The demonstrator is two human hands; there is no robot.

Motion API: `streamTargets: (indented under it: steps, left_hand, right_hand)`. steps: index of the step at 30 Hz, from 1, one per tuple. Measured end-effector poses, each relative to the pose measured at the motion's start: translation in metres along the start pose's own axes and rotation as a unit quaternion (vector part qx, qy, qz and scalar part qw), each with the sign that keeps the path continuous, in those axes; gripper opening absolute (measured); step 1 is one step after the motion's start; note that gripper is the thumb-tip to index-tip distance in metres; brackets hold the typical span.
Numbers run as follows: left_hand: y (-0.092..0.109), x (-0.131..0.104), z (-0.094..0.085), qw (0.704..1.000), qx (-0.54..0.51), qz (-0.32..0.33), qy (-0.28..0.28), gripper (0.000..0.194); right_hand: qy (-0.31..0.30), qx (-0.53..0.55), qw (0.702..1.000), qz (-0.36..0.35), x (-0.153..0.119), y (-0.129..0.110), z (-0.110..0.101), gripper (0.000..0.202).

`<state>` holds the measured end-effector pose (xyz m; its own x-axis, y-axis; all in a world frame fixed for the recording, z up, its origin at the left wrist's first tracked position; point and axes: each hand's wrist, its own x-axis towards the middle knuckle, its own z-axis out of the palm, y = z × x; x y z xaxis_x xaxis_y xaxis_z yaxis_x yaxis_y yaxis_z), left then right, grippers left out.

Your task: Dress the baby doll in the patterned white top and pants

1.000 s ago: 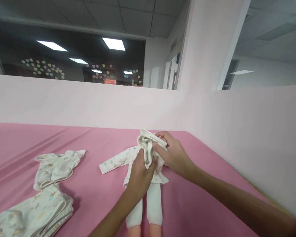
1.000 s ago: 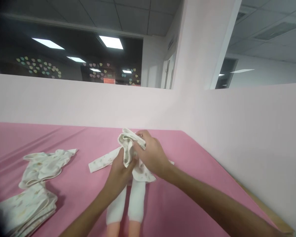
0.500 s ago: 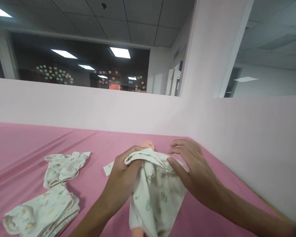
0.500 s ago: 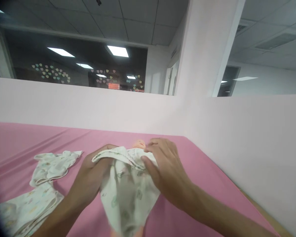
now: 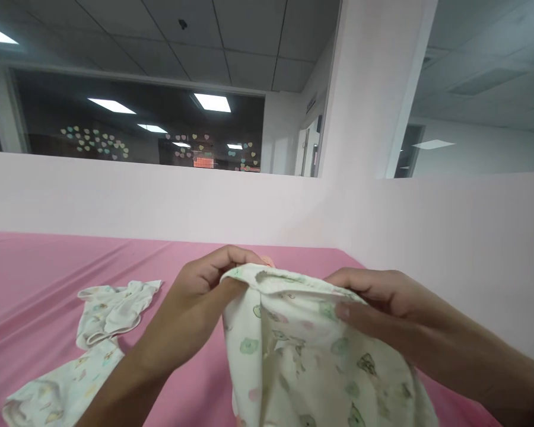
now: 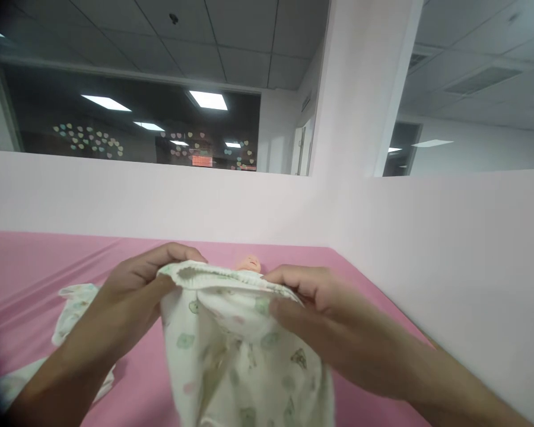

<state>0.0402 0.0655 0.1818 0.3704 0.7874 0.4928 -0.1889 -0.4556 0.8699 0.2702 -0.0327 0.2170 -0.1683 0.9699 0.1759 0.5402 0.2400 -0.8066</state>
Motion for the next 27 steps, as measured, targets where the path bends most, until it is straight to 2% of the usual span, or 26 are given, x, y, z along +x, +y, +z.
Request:
streamTargets:
  steps: [3, 6, 8, 10, 12, 14, 16, 19, 21, 25, 27]
  left_hand:
    - [0.000, 0.006, -0.001, 0.997, -0.072, -0.015, -0.017, 0.020]
    - [0.002, 0.005, 0.002, 0.992, -0.111, -0.045, -0.048, 0.028]
    - [0.002, 0.004, 0.003, 0.989, -0.122, -0.057, -0.064, 0.030]
    - [-0.001, 0.004, 0.004, 0.985, -0.127, -0.079, -0.082, 0.031]
    - [-0.007, 0.005, 0.006, 0.982, -0.119, -0.101, -0.103, 0.032]
    - [-0.015, 0.007, 0.010, 0.981, -0.091, -0.111, -0.131, 0.035]
    - [-0.022, 0.007, 0.017, 0.980, -0.042, -0.102, -0.164, 0.039]
    - [-0.029, 0.005, 0.025, 0.976, 0.026, -0.066, -0.208, 0.039]
    - [-0.032, 0.004, 0.026, 0.972, 0.047, -0.058, -0.221, 0.039]
    - [-0.036, 0.001, 0.021, 0.968, 0.070, -0.089, -0.223, 0.043]
    - [-0.037, 0.002, 0.018, 0.967, 0.079, -0.102, -0.221, 0.046]
  right_hand:
    - [-0.058, 0.083, 0.995, 0.026, -0.011, -0.001, -0.009, 0.023]
    - [-0.058, 0.129, 0.989, 0.047, -0.018, 0.004, -0.014, 0.030]
    - [-0.015, 0.065, 0.997, 0.029, -0.019, 0.010, -0.013, 0.033]
    - [0.073, -0.059, 0.995, -0.021, -0.017, 0.015, -0.008, 0.031]
    - [0.166, -0.178, 0.967, -0.080, -0.012, 0.020, 0.002, 0.027]
    - [0.197, -0.240, 0.944, -0.115, -0.006, 0.024, 0.016, 0.023]
    - [0.164, -0.255, 0.946, -0.114, 0.000, 0.029, 0.029, 0.013]
    - [0.132, -0.235, 0.960, -0.071, 0.009, 0.037, 0.042, 0.009]
    - [0.131, -0.188, 0.973, -0.035, 0.014, 0.041, 0.043, 0.005]
    - [0.041, -0.078, 0.996, 0.015, 0.020, 0.047, 0.039, 0.013]
    - [0.020, -0.036, 0.999, 0.025, 0.021, 0.048, 0.038, 0.012]
